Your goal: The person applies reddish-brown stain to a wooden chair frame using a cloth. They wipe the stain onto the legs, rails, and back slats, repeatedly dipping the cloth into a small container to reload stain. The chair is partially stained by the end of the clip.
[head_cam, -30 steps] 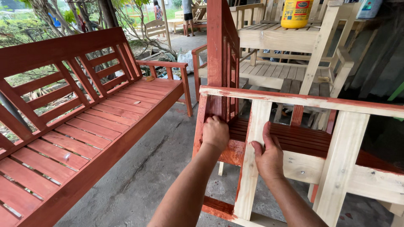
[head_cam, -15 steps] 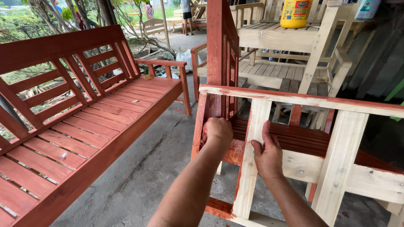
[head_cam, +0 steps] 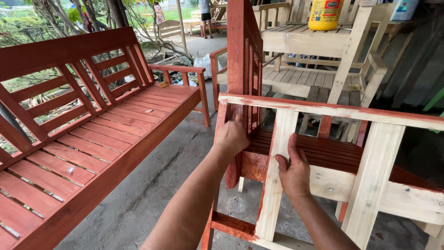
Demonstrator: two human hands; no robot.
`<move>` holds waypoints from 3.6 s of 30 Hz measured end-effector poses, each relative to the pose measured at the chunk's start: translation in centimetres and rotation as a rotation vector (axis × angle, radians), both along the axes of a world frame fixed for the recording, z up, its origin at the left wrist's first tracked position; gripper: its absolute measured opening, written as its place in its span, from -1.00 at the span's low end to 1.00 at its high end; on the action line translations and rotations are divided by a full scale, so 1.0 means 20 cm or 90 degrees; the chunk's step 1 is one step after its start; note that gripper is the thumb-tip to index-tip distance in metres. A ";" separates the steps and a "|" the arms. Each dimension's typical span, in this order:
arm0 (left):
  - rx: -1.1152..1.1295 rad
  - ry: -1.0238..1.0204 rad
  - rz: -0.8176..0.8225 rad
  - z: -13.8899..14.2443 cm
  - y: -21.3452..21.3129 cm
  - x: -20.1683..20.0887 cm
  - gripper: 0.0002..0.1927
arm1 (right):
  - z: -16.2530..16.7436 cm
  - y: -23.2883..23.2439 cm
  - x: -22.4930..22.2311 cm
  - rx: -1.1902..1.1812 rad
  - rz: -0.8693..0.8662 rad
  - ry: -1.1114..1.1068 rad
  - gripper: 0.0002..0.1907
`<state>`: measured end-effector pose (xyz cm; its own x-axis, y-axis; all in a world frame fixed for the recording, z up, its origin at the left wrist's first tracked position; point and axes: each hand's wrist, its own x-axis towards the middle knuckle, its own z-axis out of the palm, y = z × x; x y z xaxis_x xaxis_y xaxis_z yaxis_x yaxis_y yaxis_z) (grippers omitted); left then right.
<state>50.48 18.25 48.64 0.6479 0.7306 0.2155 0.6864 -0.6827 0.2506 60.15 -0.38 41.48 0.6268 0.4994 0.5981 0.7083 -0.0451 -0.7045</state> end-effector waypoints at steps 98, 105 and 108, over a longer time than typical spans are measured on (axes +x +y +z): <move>0.246 0.142 -0.027 -0.16 -0.03 0.08 -0.72 | -0.01 -0.05 -0.05 0.090 -0.063 -0.199 -0.21; 0.222 0.216 0.043 -0.11 -0.09 0.07 -0.69 | -0.02 -0.05 -0.07 0.084 -0.042 -0.155 -0.20; 0.146 0.149 0.070 -0.10 -0.10 0.07 -0.71 | -0.02 -0.03 -0.07 0.097 -0.042 -0.170 -0.20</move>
<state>51.82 16.33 46.64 0.6195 0.7484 0.2369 0.7796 -0.6218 -0.0742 58.70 -1.05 41.08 0.4652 0.3553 0.8107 0.8683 -0.0052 -0.4960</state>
